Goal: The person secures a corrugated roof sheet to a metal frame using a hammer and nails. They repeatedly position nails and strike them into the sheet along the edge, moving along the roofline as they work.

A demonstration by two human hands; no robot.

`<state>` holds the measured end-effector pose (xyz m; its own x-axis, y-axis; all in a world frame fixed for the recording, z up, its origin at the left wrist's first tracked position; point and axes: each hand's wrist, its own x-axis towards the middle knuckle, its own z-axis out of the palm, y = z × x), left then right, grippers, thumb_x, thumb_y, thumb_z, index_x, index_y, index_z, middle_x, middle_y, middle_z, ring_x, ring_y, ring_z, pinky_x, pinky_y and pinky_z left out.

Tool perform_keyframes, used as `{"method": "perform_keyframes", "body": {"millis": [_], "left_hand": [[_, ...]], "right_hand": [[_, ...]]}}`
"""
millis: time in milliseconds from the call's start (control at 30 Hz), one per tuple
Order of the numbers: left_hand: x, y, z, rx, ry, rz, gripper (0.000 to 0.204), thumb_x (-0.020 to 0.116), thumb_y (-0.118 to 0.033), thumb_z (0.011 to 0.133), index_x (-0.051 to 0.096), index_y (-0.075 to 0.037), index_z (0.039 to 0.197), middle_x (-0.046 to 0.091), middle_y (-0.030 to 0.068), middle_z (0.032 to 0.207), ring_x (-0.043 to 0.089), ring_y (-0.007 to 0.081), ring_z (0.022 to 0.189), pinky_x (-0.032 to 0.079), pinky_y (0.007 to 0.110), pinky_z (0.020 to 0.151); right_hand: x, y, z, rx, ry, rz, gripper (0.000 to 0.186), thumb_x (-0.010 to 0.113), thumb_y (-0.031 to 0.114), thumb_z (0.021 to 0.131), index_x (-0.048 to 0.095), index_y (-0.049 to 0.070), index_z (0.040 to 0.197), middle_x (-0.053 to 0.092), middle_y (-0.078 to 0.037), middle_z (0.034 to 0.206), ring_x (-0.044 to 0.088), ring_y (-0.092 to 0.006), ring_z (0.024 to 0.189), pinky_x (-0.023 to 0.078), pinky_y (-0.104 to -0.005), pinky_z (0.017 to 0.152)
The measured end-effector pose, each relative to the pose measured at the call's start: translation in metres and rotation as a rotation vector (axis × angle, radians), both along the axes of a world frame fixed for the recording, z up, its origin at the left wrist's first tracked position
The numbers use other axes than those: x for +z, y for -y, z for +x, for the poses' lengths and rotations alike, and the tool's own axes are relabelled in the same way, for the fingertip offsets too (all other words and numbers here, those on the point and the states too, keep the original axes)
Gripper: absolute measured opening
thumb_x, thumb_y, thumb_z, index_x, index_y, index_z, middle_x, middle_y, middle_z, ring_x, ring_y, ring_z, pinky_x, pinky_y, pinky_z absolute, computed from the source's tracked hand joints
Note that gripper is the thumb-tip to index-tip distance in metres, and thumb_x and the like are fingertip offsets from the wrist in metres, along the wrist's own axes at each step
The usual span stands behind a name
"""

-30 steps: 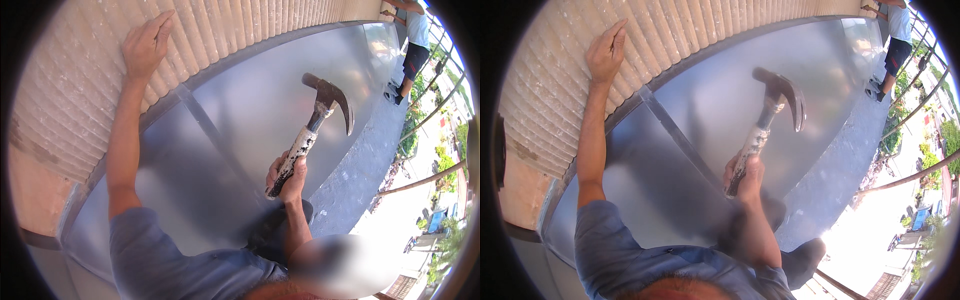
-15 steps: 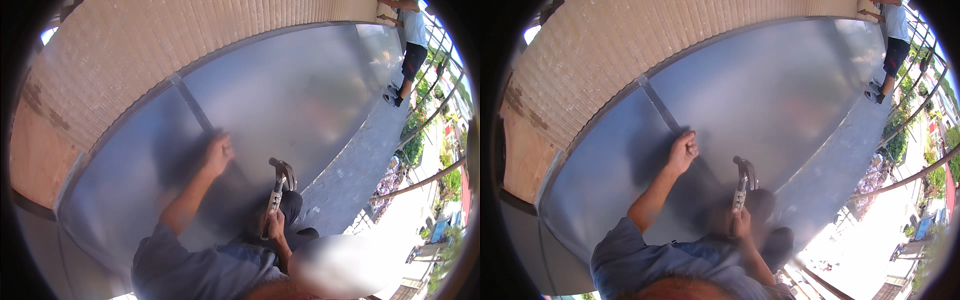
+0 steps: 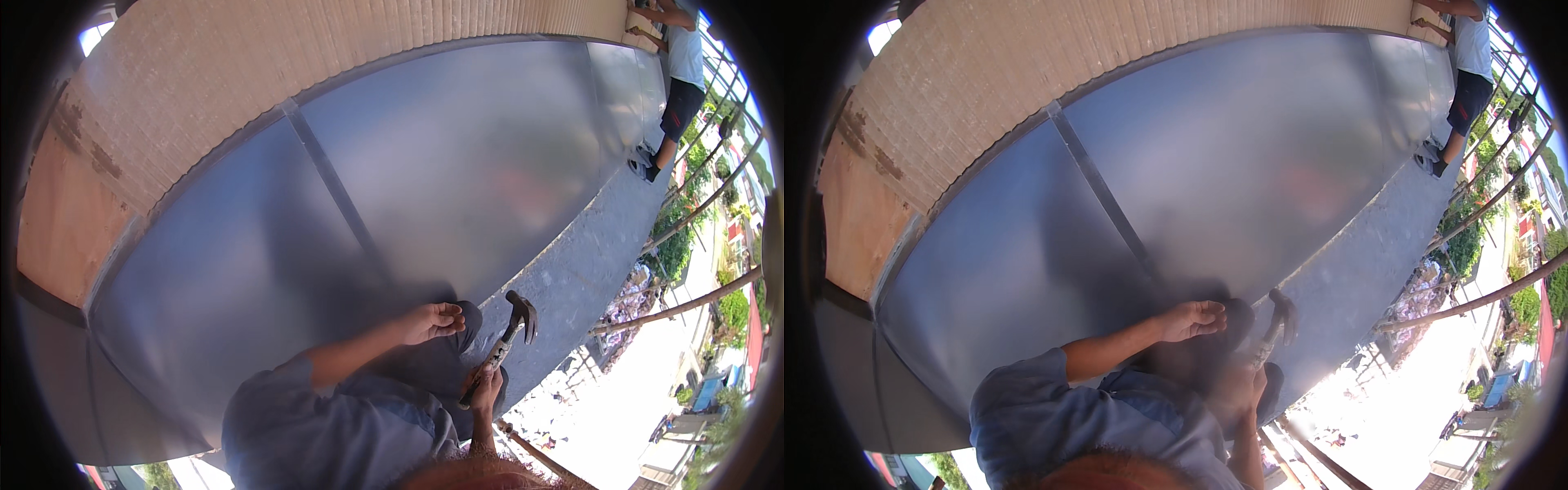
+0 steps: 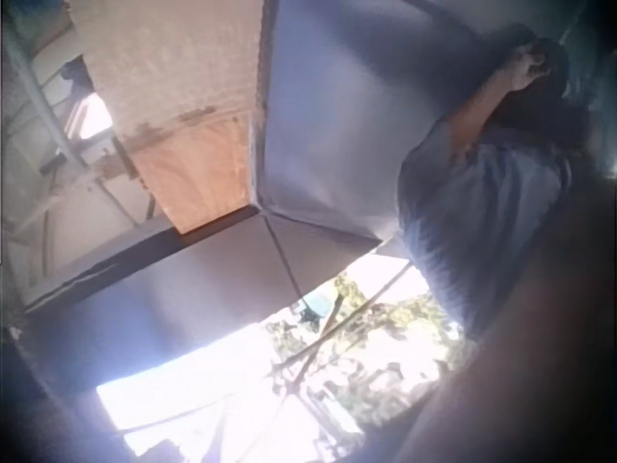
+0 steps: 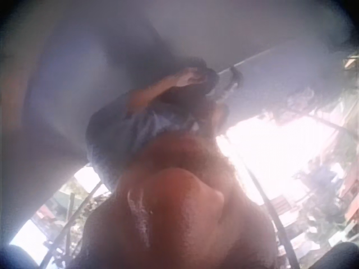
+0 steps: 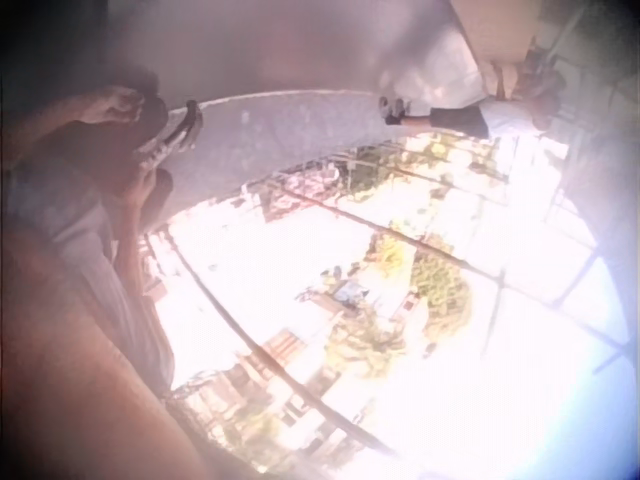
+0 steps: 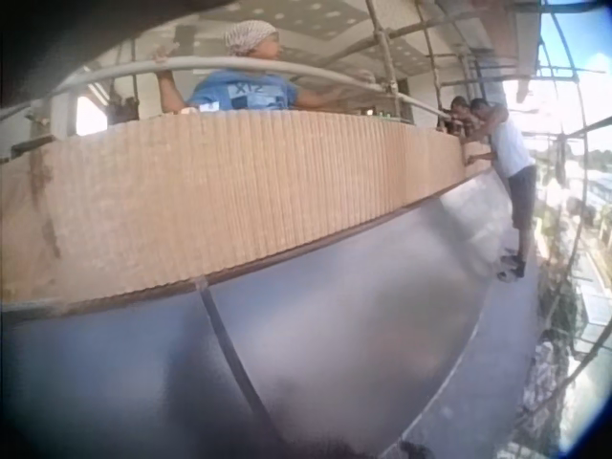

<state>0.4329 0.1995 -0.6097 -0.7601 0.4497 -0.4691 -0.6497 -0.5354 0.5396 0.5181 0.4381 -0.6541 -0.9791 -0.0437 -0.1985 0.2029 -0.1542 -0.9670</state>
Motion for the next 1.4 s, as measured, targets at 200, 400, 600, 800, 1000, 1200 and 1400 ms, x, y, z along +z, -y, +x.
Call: {"method": "perform_keyframes", "body": {"millis": [200,400,600,800,1000,1200,1400], "left_hand": [[-0.046,0.032,0.036,-0.044,-0.025,-0.062,0.016,0.059,-0.018,0.105,0.063,-0.006,0.116,0.066,0.0017,0.097,0.065,0.0129,0.091,0.055,0.024,0.083],[-0.049,0.081,0.091,-0.063,-0.004,-0.132,0.018,0.063,-0.021,0.104,0.065,-0.006,0.113,0.061,-0.0014,0.093,0.060,0.0095,0.088,0.051,0.023,0.080],[-0.040,0.119,0.094,0.073,-0.097,-0.059,0.017,0.067,-0.019,0.101,0.065,-0.008,0.114,0.064,-0.0007,0.097,0.061,0.0104,0.091,0.051,0.027,0.085],[-0.003,0.170,0.061,0.324,-0.180,-0.065,0.019,0.066,-0.020,0.101,0.064,-0.008,0.115,0.068,0.0031,0.100,0.067,0.0134,0.087,0.058,0.026,0.078],[0.019,0.225,0.027,0.588,-0.199,0.247,0.014,0.065,-0.021,0.101,0.067,-0.008,0.107,0.069,0.0052,0.100,0.069,0.0140,0.087,0.062,0.024,0.076],[-0.034,0.215,0.043,0.416,-0.220,0.388,0.010,0.065,-0.016,0.101,0.068,-0.010,0.109,0.068,0.0026,0.101,0.067,0.0146,0.091,0.060,0.026,0.084],[-0.027,0.169,0.067,0.516,0.039,-0.014,0.020,0.067,-0.011,0.099,0.064,-0.005,0.118,0.066,0.0053,0.110,0.066,0.0125,0.094,0.060,0.024,0.084]], "right_hand": [[-0.048,0.015,0.017,-0.064,-0.041,0.007,0.052,0.050,0.058,0.103,0.046,0.007,0.092,0.052,-0.006,0.056,0.053,-0.0155,0.042,0.043,-0.0285,0.039],[-0.035,0.079,0.044,-0.078,0.063,-0.074,0.051,0.052,0.058,0.102,0.047,0.008,0.093,0.052,-0.006,0.059,0.053,-0.0158,0.043,0.045,-0.0289,0.040],[-0.028,0.090,0.059,0.077,0.064,-0.046,0.054,0.055,0.060,0.100,0.047,0.008,0.092,0.052,-0.005,0.060,0.053,-0.0158,0.044,0.045,-0.0298,0.041],[-0.021,0.102,0.060,0.127,0.085,-0.008,0.052,0.055,0.058,0.101,0.048,0.007,0.092,0.052,-0.005,0.060,0.052,-0.0151,0.044,0.043,-0.0288,0.040],[-0.014,0.117,0.061,0.127,0.070,-0.001,0.054,0.056,0.060,0.100,0.049,0.006,0.095,0.053,-0.004,0.062,0.053,-0.0143,0.046,0.044,-0.0290,0.042],[-0.022,0.120,0.064,0.107,0.045,-0.012,0.056,0.057,0.061,0.099,0.049,0.006,0.095,0.055,-0.005,0.062,0.055,-0.0148,0.047,0.044,-0.0287,0.043],[-0.029,0.118,0.067,0.089,0.059,0.045,0.055,0.058,0.060,0.099,0.049,0.006,0.094,0.056,-0.006,0.061,0.055,-0.0154,0.046,0.044,-0.0285,0.043]]}}
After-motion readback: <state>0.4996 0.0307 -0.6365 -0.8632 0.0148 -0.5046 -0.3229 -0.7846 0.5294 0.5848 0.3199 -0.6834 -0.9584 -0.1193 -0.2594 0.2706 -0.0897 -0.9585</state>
